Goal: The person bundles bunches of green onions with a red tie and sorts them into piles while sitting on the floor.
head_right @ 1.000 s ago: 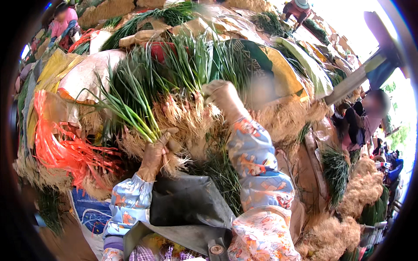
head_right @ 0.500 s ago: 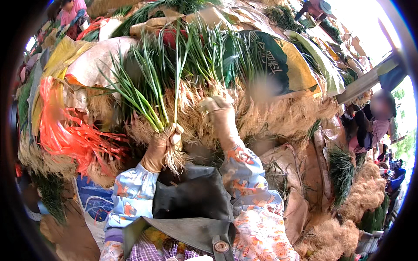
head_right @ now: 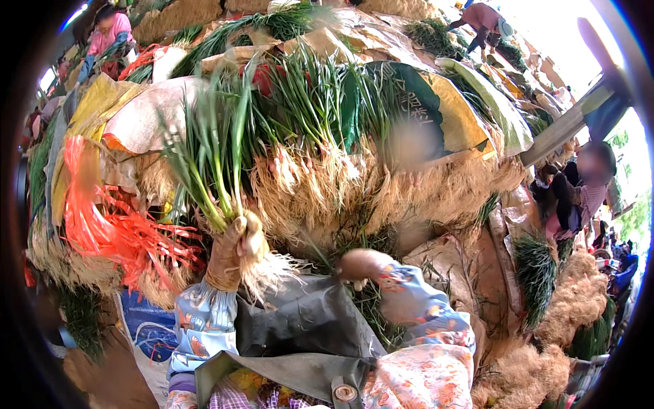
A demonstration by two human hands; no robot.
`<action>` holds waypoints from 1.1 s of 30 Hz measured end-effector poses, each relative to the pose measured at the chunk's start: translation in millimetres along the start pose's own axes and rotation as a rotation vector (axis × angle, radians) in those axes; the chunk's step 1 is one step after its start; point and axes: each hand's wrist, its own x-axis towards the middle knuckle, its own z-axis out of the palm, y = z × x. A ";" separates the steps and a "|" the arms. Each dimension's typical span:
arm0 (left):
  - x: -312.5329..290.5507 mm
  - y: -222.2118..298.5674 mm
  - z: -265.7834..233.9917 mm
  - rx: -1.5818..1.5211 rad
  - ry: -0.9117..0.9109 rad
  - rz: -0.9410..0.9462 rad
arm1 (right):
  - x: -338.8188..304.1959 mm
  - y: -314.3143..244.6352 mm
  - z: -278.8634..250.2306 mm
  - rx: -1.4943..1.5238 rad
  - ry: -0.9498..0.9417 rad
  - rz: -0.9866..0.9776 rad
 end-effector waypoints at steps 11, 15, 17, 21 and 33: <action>18.7 -10.8 -1.6 -0.096 0.168 -0.201 | 18.5 18.4 -199.6 0.208 1.302 0.430; 26.7 -27.1 -6.0 0.034 0.259 -0.253 | -2.3 -11.1 -140.8 1.357 1.127 -0.061; 28.5 -36.4 -9.6 0.181 0.309 -0.220 | 3.6 -45.4 -109.3 0.967 1.123 -0.179; 34.9 -42.1 -24.9 0.251 0.249 -0.176 | 3.9 -55.6 -67.4 1.270 0.939 -0.163; 29.9 -29.1 -19.7 0.297 0.153 -0.261 | 2.4 -75.0 -65.7 1.516 0.702 -0.552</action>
